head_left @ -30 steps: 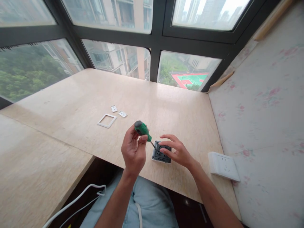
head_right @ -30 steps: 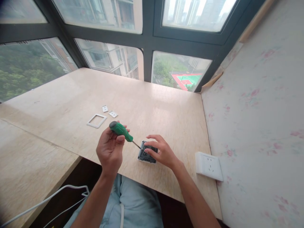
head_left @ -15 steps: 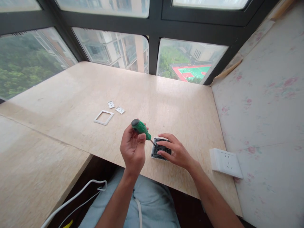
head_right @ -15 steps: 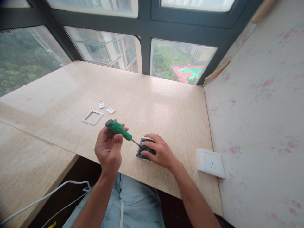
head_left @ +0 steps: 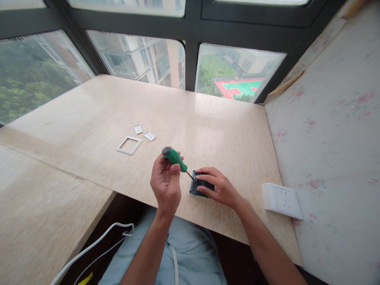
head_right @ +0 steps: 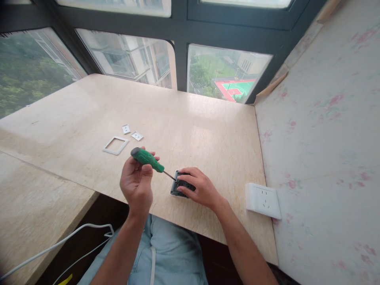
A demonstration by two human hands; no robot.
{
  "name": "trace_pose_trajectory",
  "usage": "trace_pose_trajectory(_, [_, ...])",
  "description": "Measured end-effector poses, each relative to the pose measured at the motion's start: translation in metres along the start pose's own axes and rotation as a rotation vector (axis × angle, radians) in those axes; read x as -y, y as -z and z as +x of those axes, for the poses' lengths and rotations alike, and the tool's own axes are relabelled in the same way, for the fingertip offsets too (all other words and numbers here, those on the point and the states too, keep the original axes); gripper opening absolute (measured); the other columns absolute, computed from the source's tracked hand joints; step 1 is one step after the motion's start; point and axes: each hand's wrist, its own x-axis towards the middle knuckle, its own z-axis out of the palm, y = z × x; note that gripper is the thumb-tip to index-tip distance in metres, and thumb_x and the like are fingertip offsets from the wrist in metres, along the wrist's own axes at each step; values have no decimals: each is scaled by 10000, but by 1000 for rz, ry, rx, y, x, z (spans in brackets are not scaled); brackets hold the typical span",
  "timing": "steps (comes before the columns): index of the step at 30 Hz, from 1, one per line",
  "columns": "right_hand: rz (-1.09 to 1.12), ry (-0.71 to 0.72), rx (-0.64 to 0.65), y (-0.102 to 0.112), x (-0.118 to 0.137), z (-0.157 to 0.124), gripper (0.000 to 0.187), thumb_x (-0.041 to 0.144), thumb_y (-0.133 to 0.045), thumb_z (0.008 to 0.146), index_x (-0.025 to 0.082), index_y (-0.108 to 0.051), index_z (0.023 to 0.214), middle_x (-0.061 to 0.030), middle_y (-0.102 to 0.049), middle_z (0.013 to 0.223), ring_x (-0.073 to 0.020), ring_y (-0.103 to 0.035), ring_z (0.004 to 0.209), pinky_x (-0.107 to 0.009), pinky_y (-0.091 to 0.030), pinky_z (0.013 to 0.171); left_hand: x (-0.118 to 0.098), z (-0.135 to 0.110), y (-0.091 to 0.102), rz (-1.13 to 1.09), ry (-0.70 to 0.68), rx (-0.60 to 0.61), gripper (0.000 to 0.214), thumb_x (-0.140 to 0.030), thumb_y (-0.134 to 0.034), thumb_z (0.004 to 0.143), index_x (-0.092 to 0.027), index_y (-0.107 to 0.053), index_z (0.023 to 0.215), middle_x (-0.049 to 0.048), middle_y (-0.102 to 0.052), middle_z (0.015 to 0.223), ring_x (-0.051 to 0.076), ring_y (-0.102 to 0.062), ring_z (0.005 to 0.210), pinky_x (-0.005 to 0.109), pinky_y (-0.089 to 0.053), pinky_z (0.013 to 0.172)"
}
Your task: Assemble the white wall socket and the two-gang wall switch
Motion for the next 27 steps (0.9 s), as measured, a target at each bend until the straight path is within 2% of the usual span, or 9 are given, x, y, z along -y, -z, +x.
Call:
trace_pose_trajectory(11, [4,-21,-15,0,-1,-1,257,310,-680,930,271,-717,1181,-121,-707,1223,-262,-672,1136,-471,-581,958,5,0,0,27,-22,19,323,-363,-723,910,-196,-655,1178,67,-743,1020,189,-741,893,308,-612,777])
trace_pose_trajectory(14, [0,-18,-14,-1,-1,-1,249,303,-676,934,267,-713,1178,-122,-704,1226,-258,-669,1139,-467,-580,959,5,1,2,33,-10,88,331,-353,-670,949,-213,-635,1247,73,-736,1068,181,-734,908,312,-608,811])
trace_pose_trajectory(19, [7,3,-12,0,-1,0,251,292,-660,944,271,-701,1191,-119,-702,1236,-256,-667,1146,-471,-578,963,3,0,3,-32,10,268,413,-355,-577,1001,-268,-534,1402,91,-712,1173,194,-728,950,369,-605,870])
trace_pose_trajectory(24, [5,15,-26,-1,0,0,237,278,-650,949,271,-697,1181,-117,-702,1231,-256,-664,1155,-478,-579,966,4,-2,-4,-203,94,335,400,-409,-537,1005,-238,-560,1365,104,-701,1190,220,-717,1005,404,-579,906])
trace_pose_trajectory(27, [-7,19,-29,-1,0,0,244,272,-647,949,274,-695,1189,-116,-704,1222,-259,-664,1155,-480,-581,964,8,-1,-11,-270,91,337,439,-474,-594,968,-244,-522,1335,87,-707,1137,199,-718,939,388,-577,874])
